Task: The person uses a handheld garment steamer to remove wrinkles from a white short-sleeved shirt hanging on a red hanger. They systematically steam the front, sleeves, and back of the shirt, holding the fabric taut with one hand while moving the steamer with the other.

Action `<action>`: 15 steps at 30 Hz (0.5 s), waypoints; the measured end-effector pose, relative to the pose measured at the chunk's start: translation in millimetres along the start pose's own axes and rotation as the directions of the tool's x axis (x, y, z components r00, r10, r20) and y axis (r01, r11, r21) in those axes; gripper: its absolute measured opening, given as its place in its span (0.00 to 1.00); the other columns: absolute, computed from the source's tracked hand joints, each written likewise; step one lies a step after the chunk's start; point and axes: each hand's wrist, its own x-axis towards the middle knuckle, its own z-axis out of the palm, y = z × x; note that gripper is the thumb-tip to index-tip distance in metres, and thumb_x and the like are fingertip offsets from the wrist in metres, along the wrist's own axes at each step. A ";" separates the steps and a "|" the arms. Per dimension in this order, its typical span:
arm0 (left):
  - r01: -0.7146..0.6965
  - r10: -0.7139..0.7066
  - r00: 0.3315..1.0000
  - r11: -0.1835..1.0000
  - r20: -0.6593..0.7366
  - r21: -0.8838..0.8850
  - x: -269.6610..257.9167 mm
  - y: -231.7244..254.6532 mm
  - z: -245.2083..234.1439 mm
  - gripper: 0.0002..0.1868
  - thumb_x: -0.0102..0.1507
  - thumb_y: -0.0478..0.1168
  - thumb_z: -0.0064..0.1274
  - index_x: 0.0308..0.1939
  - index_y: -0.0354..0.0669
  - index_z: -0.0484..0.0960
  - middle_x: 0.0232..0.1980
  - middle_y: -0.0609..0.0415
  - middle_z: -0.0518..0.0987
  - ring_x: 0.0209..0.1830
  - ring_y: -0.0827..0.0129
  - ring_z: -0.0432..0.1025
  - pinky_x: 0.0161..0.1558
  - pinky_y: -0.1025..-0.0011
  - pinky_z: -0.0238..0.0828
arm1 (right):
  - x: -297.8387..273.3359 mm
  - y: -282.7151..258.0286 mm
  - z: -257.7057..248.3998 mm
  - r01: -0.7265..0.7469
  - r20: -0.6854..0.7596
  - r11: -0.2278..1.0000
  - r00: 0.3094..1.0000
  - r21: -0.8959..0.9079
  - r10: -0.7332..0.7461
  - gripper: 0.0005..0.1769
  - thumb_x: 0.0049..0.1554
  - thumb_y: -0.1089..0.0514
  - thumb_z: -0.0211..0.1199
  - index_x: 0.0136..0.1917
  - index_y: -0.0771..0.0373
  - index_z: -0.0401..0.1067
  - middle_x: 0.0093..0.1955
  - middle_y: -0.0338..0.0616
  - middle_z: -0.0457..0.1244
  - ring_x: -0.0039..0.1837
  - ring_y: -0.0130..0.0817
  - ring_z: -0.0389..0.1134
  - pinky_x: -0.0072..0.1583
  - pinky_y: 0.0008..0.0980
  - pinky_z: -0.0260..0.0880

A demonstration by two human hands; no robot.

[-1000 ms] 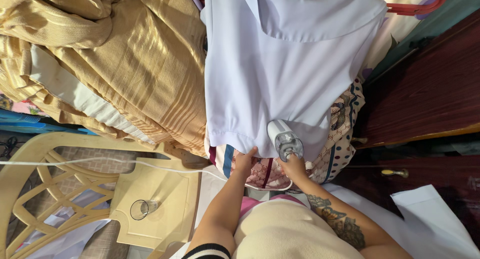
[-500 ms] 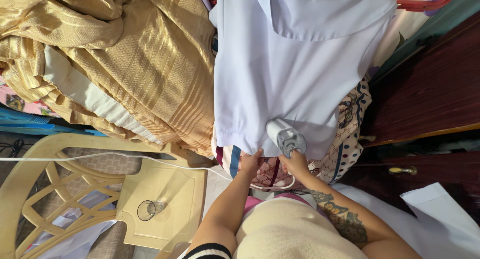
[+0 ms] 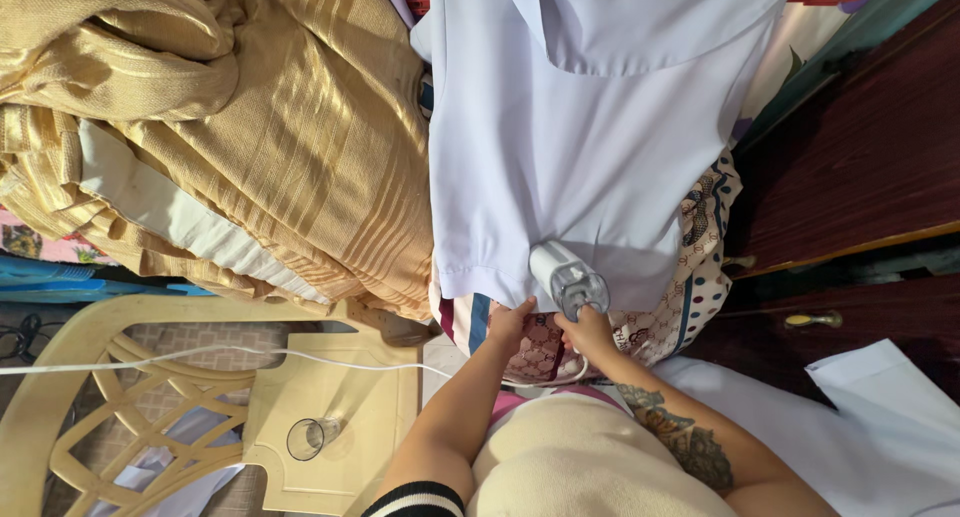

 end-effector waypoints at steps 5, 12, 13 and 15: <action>0.036 -0.030 0.999 0.991 -0.046 0.130 -0.8 8.4 -3.5 0.18 0.61 0.41 0.67 0.28 0.32 0.77 0.27 0.53 0.77 0.20 0.72 0.70 0.23 0.75 0.69 | 34.8 -40.8 -14.8 0.105 -0.074 0.992 0.992 0.066 -0.101 0.14 0.58 0.55 0.62 0.39 0.70 0.73 0.30 0.47 0.68 0.28 0.32 0.69 0.32 0.31 0.70; 0.014 -0.020 0.999 0.984 0.028 0.180 4.0 14.5 -11.4 0.18 0.61 0.40 0.66 0.26 0.30 0.78 0.23 0.50 0.75 0.16 0.69 0.67 0.18 0.73 0.61 | 35.2 -50.8 -8.8 0.191 -0.132 0.956 0.977 0.224 -0.165 0.09 0.55 0.58 0.61 0.43 0.68 0.72 0.30 0.46 0.67 0.28 0.32 0.69 0.31 0.31 0.73; 0.020 -0.023 1.000 0.983 0.012 0.183 6.6 15.3 -11.4 0.17 0.61 0.40 0.67 0.26 0.30 0.77 0.23 0.50 0.76 0.17 0.69 0.68 0.18 0.72 0.62 | 26.9 -42.1 -2.3 0.173 -0.116 0.962 0.982 0.210 -0.151 0.09 0.54 0.58 0.60 0.45 0.65 0.71 0.30 0.45 0.66 0.27 0.34 0.68 0.29 0.34 0.72; 0.034 -0.037 0.999 0.984 0.013 0.174 12.9 15.9 -11.5 0.17 0.62 0.39 0.66 0.26 0.30 0.78 0.24 0.49 0.76 0.17 0.68 0.68 0.19 0.72 0.62 | 17.6 -26.4 6.4 0.085 -0.061 0.978 0.995 0.191 -0.075 0.11 0.55 0.58 0.64 0.43 0.70 0.71 0.29 0.48 0.67 0.29 0.32 0.71 0.32 0.31 0.75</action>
